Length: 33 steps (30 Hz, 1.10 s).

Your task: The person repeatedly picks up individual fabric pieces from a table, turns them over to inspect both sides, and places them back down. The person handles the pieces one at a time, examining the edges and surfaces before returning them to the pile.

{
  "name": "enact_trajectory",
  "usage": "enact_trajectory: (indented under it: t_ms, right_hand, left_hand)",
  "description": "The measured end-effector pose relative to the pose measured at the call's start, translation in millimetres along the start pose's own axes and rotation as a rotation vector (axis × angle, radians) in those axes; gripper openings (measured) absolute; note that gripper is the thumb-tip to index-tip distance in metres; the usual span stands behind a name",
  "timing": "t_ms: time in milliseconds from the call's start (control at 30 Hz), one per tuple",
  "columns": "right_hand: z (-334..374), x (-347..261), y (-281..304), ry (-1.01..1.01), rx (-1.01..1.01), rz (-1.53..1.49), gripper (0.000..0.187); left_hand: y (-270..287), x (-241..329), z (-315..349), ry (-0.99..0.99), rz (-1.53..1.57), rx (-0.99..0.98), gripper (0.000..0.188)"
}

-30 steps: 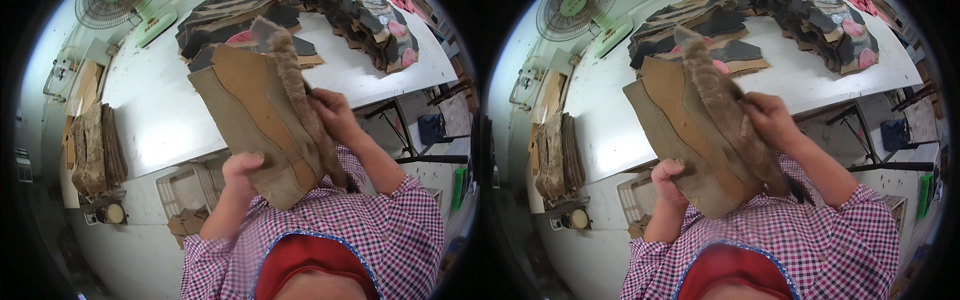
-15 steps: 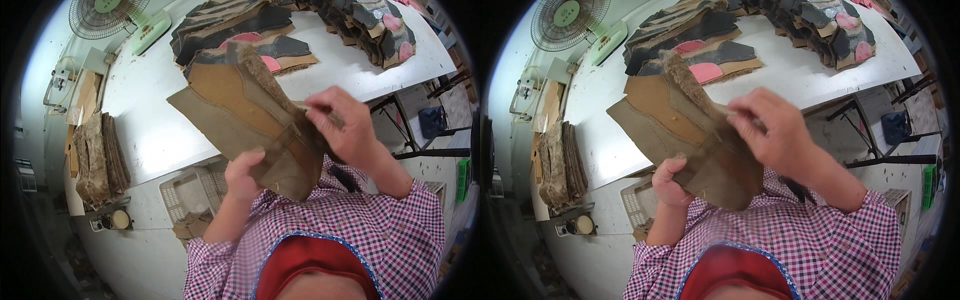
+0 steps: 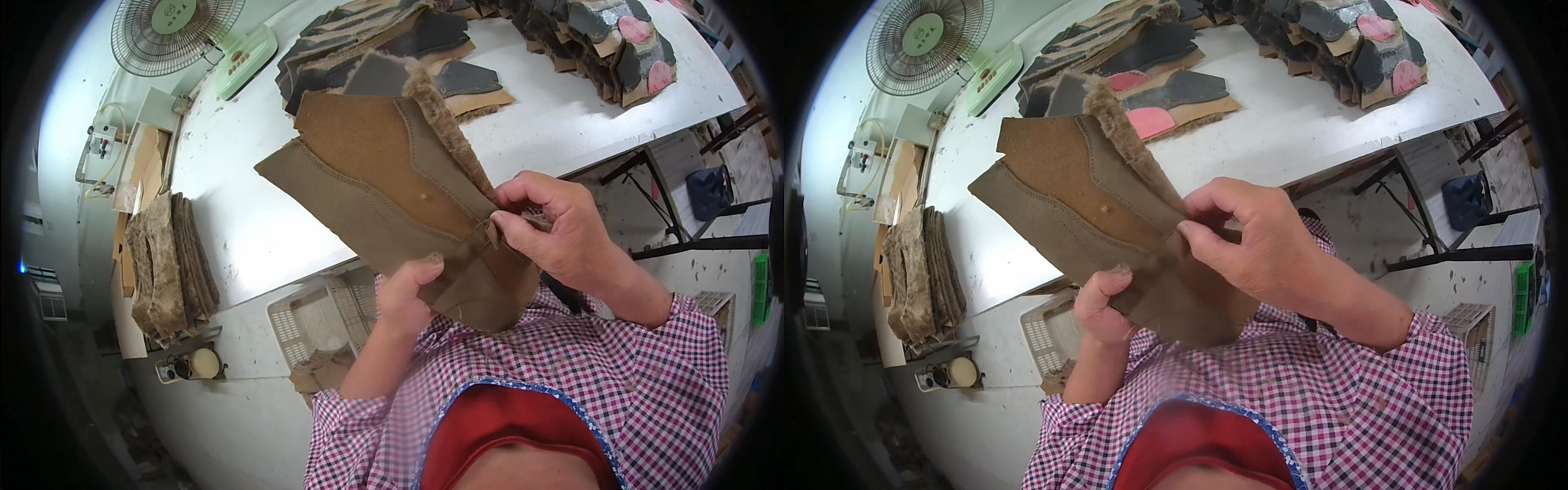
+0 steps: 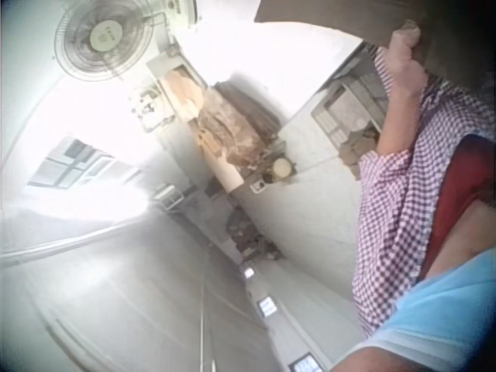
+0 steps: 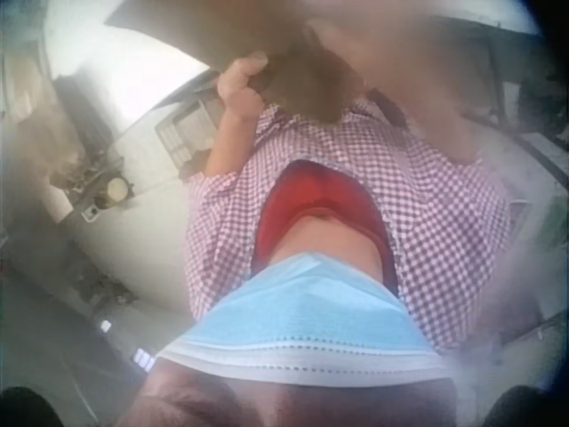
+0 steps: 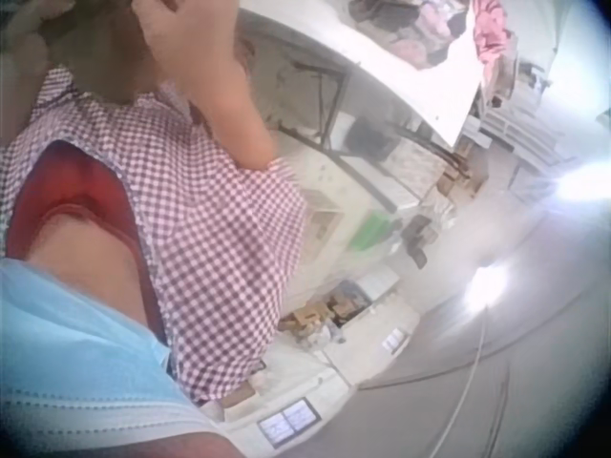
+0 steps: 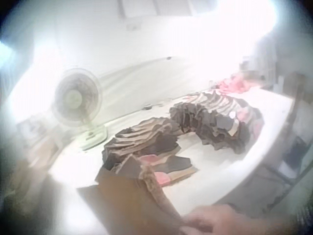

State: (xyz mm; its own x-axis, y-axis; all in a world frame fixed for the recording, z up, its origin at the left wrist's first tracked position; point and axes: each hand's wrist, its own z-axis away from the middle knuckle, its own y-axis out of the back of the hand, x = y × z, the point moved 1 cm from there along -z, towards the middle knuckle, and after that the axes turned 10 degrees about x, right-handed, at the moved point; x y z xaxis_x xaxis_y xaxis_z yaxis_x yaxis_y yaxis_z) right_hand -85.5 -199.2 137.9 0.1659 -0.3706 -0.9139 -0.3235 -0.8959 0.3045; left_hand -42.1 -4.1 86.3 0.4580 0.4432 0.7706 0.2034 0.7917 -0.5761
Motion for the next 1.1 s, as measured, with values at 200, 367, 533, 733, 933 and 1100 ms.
enact_trajectory:
  t_ms: [200,367,533,733,933,1100]
  right_hand:
    - [14.3,3.8,-10.8,0.105,0.114,0.035,0.009]
    - [11.9,14.0,-12.5,0.152,0.054,-0.011,0.006]
    - [3.2,12.2,-8.2,0.296,-0.017,0.088,0.004]
    - [14.3,44.6,-23.0,0.119,-0.055,0.093,0.003]
    - [-3.4,40.7,-13.6,0.002,-0.137,0.084,0.027]
    - [-39.8,42.6,-26.6,-0.305,-0.157,-0.758,0.055]
  left_hand:
    - [-7.8,-0.3,5.6,-0.005,-0.119,0.024,0.057]
    - [1.9,1.6,3.0,-0.097,-0.055,-0.024,0.055]
    - [17.2,26.1,-11.8,-0.160,0.345,-0.154,0.054]
    - [26.2,23.5,-31.9,0.022,0.354,0.034,0.048]
    - [35.8,22.5,-22.6,0.236,0.731,-0.244,0.048]
    - [9.7,17.8,-2.6,0.411,0.422,-0.157,0.053]
